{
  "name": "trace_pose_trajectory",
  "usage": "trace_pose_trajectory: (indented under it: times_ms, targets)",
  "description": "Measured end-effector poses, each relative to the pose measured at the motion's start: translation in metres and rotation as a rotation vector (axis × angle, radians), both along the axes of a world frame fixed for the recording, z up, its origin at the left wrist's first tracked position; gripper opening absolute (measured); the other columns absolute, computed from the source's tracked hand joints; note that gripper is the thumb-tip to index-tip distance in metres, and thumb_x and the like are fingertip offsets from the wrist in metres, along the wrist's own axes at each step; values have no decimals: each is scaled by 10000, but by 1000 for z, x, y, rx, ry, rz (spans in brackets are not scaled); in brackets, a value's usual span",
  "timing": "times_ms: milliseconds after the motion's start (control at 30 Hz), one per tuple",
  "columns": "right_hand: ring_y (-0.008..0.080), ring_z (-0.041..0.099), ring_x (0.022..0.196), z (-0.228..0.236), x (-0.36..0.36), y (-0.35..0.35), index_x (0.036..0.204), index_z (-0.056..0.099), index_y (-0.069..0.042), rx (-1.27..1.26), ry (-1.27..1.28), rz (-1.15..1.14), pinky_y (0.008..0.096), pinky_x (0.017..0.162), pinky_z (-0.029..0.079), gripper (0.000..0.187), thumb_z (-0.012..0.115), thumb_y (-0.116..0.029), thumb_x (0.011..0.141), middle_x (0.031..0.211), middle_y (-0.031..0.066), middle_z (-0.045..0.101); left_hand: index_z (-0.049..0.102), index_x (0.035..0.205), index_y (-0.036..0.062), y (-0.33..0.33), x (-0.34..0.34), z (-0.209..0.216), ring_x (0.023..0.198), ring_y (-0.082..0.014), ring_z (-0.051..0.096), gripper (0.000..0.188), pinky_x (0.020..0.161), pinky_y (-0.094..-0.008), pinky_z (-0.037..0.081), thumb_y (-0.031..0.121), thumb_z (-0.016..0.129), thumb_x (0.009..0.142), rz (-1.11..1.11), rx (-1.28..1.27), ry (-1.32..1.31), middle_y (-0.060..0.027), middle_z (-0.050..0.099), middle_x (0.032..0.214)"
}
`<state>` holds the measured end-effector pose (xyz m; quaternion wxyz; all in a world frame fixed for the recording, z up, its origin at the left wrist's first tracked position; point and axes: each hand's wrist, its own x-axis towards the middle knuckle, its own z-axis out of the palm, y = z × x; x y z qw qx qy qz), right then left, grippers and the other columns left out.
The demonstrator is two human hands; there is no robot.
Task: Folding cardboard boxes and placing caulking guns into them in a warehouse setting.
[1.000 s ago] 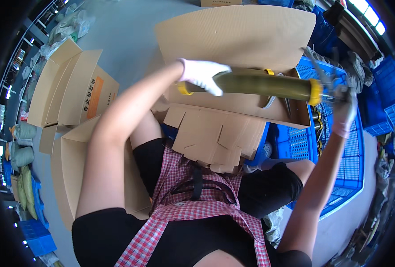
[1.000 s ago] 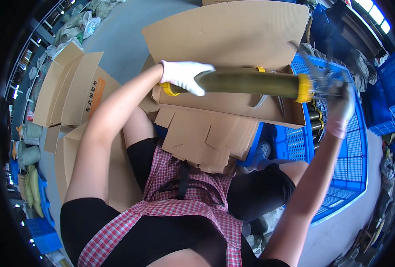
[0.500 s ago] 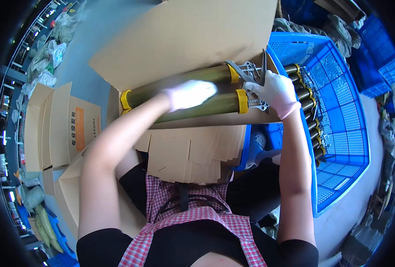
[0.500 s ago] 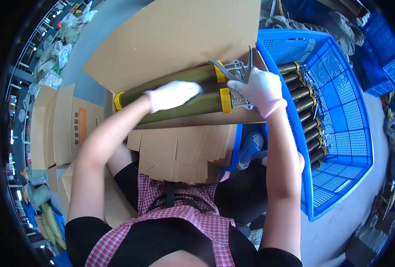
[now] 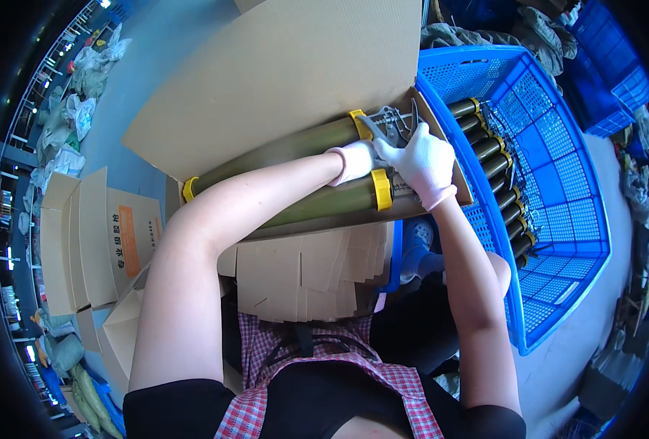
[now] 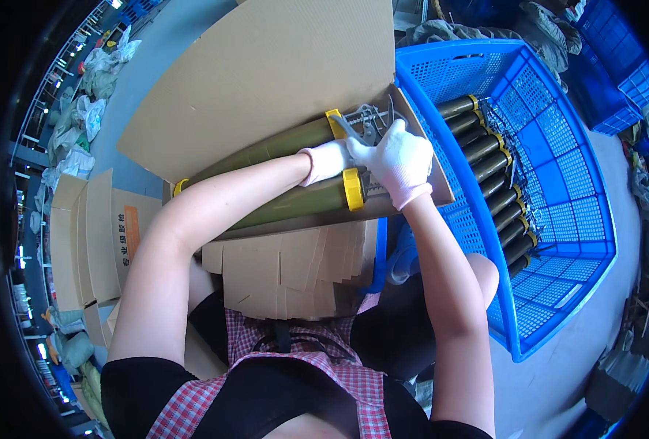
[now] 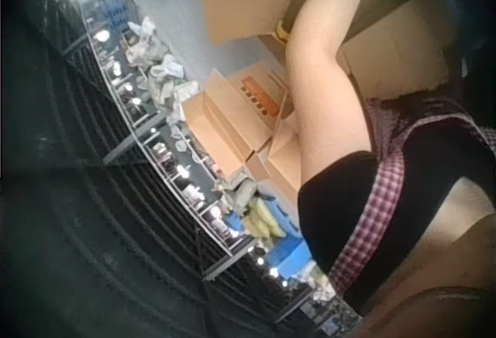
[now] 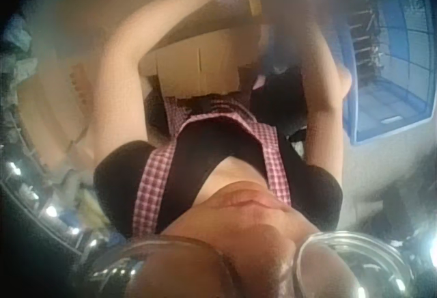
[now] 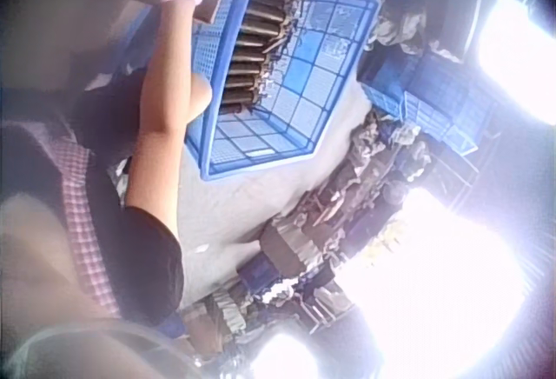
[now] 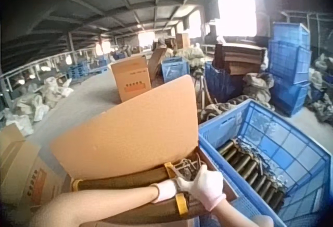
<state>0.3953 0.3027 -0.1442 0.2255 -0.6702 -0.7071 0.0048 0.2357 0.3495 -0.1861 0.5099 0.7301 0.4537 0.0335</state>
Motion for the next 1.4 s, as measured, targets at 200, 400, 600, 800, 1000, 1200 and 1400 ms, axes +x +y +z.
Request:
trace_pose_trajectory:
  times_ms: [200,400,600,800,1000,1200,1400]
  targets:
    - [320,692,639,-5,8,15,1413,311,90,-224,25,-58,380,588,554,1000,589,-630,777,743,219,682,617,1092,11,-24,2,56,974,-355,615,265,860,-406,489,207,508,949,-274,480,349,-189,655,1034]
    - [284,674,573,3,-3,-12,1404,296,121,-63,-20,12,367,571,523,1013,640,-589,769,681,150,682,591,1165,47,-112,-91,67,1107,-330,562,533,949,-421,450,473,617,845,-83,684,359,-150,604,1152]
    - [329,678,732,10,-43,-49,1440,244,101,-225,25,161,396,680,531,982,569,-606,841,833,196,684,590,1197,66,-150,-160,74,1095,-341,585,627,945,-434,461,533,665,786,69,571,397,-166,611,1198]
    - [321,646,790,64,26,-107,1103,584,2,304,280,451,390,688,515,346,615,-257,876,942,190,643,604,1202,88,-155,-165,59,1144,-334,567,673,963,-427,449,637,577,814,108,714,483,-156,613,1221]
    - [332,570,628,-73,173,-373,780,609,-3,-32,563,-214,379,619,469,142,501,-58,853,713,151,604,586,1230,51,-154,-140,59,1107,-260,598,461,950,-346,448,293,680,850,126,651,432,-137,628,1195]
    - [389,597,1054,-347,217,-532,1142,623,-60,-1108,368,-484,406,906,483,355,518,-270,876,1152,195,629,533,1253,-30,-133,-212,46,1071,-190,553,634,972,-326,411,499,590,908,160,618,272,-99,614,1153]
    - [354,495,1249,-429,172,-472,1348,494,-70,-661,895,-1395,383,1020,417,598,566,-401,854,1357,217,506,461,1334,-27,-117,-222,58,1118,-220,531,612,991,-338,399,459,514,965,127,576,502,-121,575,1241]
